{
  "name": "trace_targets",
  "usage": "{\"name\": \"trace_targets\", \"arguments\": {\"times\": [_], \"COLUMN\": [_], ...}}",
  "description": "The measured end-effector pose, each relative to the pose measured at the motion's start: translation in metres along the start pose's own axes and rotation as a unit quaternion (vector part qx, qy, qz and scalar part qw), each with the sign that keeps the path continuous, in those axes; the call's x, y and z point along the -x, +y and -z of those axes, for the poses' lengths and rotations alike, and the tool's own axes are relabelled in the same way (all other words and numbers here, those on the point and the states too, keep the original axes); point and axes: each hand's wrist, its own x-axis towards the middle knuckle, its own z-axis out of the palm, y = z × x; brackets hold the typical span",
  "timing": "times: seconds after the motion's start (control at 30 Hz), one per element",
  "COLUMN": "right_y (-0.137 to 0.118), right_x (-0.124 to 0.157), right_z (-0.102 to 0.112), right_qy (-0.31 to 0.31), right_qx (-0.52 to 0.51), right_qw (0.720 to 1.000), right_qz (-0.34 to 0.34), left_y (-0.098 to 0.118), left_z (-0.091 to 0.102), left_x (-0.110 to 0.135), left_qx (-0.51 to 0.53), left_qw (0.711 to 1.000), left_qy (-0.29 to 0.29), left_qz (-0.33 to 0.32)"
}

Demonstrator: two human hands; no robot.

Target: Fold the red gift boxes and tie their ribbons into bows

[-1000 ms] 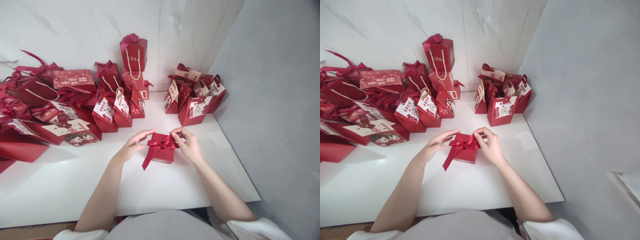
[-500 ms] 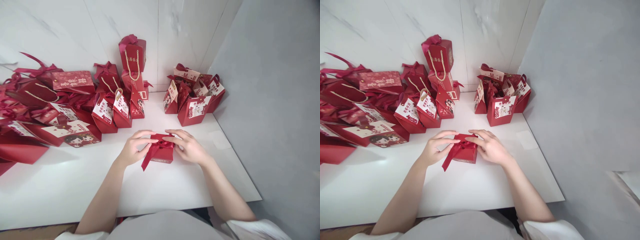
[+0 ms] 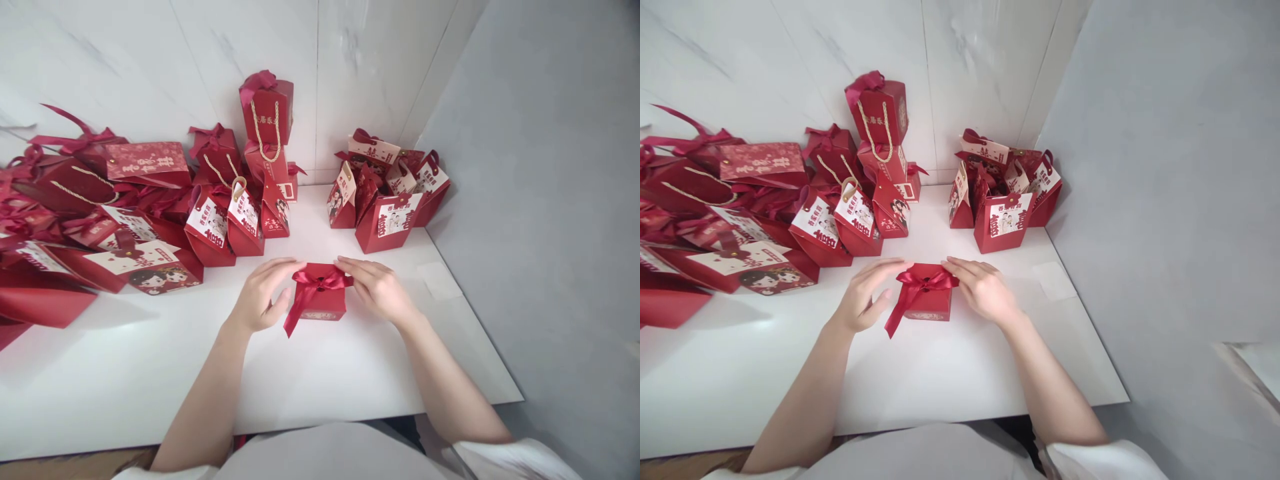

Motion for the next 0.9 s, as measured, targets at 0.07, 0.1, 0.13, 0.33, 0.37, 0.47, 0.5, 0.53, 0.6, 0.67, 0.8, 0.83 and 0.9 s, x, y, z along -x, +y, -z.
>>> {"name": "trace_targets", "arguments": {"times": [0.07, 0.1, 0.13, 0.33, 0.37, 0.47, 0.5, 0.53, 0.6, 0.67, 0.8, 0.83, 0.9], "right_y": [-0.002, -0.003, -0.004, -0.003, -0.002, 0.002, 0.003, 0.003, 0.001, -0.003, -0.009, -0.009, -0.009], "right_x": [0.001, 0.002, 0.003, 0.005, 0.004, 0.0, -0.001, -0.002, -0.003, -0.004, -0.005, -0.005, -0.005], "right_z": [0.004, 0.006, 0.007, 0.003, 0.0, -0.006, -0.007, -0.008, -0.007, -0.006, -0.006, -0.006, -0.007], "right_qy": [-0.009, -0.027, -0.056, -0.19, -0.189, -0.163, -0.153, -0.143, -0.119, -0.101, -0.089, -0.087, -0.085], "right_qx": [-0.073, -0.115, -0.153, -0.241, -0.257, -0.284, -0.288, -0.291, -0.297, -0.297, -0.282, -0.278, -0.272], "right_qw": [0.997, 0.992, 0.986, 0.948, 0.944, 0.944, 0.944, 0.945, 0.946, 0.949, 0.955, 0.956, 0.958], "right_qz": [-0.024, -0.033, -0.04, -0.084, -0.078, -0.048, -0.042, -0.041, -0.043, -0.042, -0.026, -0.02, -0.013], "left_y": [-0.001, -0.004, -0.008, -0.028, -0.028, -0.026, -0.025, -0.025, -0.026, -0.028, -0.03, -0.03, -0.029], "left_z": [0.003, 0.003, 0.003, -0.007, -0.009, -0.013, -0.014, -0.016, -0.019, -0.022, -0.026, -0.026, -0.025], "left_x": [0.001, 0.001, 0.002, 0.003, 0.002, -0.001, -0.002, -0.002, -0.003, -0.002, -0.001, -0.001, -0.001], "left_qx": [0.082, 0.112, 0.132, 0.187, 0.194, 0.192, 0.187, 0.182, 0.173, 0.174, 0.188, 0.189, 0.191], "left_qw": [0.991, 0.981, 0.971, 0.944, 0.942, 0.946, 0.95, 0.953, 0.959, 0.964, 0.966, 0.966, 0.966], "left_qy": [-0.082, -0.127, -0.165, -0.224, -0.22, -0.184, -0.17, -0.155, -0.125, -0.097, -0.077, -0.08, -0.088], "left_qz": [0.071, 0.098, 0.116, 0.155, 0.165, 0.185, 0.186, 0.186, 0.184, 0.179, 0.161, 0.157, 0.151]}}
